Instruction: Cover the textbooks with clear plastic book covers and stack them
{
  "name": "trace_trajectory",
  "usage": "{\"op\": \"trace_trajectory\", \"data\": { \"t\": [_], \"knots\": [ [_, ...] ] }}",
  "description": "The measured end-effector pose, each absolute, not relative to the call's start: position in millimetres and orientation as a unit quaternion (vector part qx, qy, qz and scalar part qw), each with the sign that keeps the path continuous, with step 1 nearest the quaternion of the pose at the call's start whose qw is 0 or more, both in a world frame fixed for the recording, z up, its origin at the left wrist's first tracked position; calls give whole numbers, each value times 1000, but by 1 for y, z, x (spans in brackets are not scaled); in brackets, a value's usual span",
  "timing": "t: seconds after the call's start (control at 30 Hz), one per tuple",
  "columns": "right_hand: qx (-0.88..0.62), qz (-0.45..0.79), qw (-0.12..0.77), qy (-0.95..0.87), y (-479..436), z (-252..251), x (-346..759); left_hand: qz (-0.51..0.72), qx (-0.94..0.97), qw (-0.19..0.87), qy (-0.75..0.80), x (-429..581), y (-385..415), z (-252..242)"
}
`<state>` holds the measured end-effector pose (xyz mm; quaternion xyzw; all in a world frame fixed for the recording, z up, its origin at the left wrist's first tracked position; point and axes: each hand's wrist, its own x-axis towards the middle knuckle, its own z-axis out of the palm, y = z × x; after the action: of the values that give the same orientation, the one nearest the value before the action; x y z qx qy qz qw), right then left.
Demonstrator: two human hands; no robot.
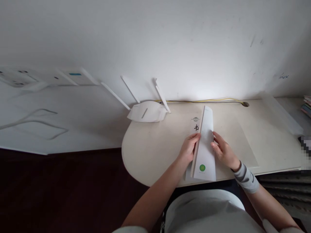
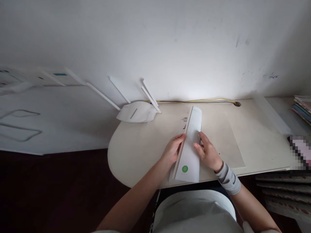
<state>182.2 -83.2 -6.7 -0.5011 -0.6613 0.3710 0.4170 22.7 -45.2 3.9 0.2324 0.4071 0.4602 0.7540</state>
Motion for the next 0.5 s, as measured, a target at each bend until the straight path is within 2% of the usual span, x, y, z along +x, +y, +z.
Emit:
{"op": "trace_trajectory", "data": {
  "t": [0.5],
  "knots": [
    [-521, 380, 398, -653, -83, -2, 184, 420, 226, 789, 388, 23, -45, 3]
  ]
}}
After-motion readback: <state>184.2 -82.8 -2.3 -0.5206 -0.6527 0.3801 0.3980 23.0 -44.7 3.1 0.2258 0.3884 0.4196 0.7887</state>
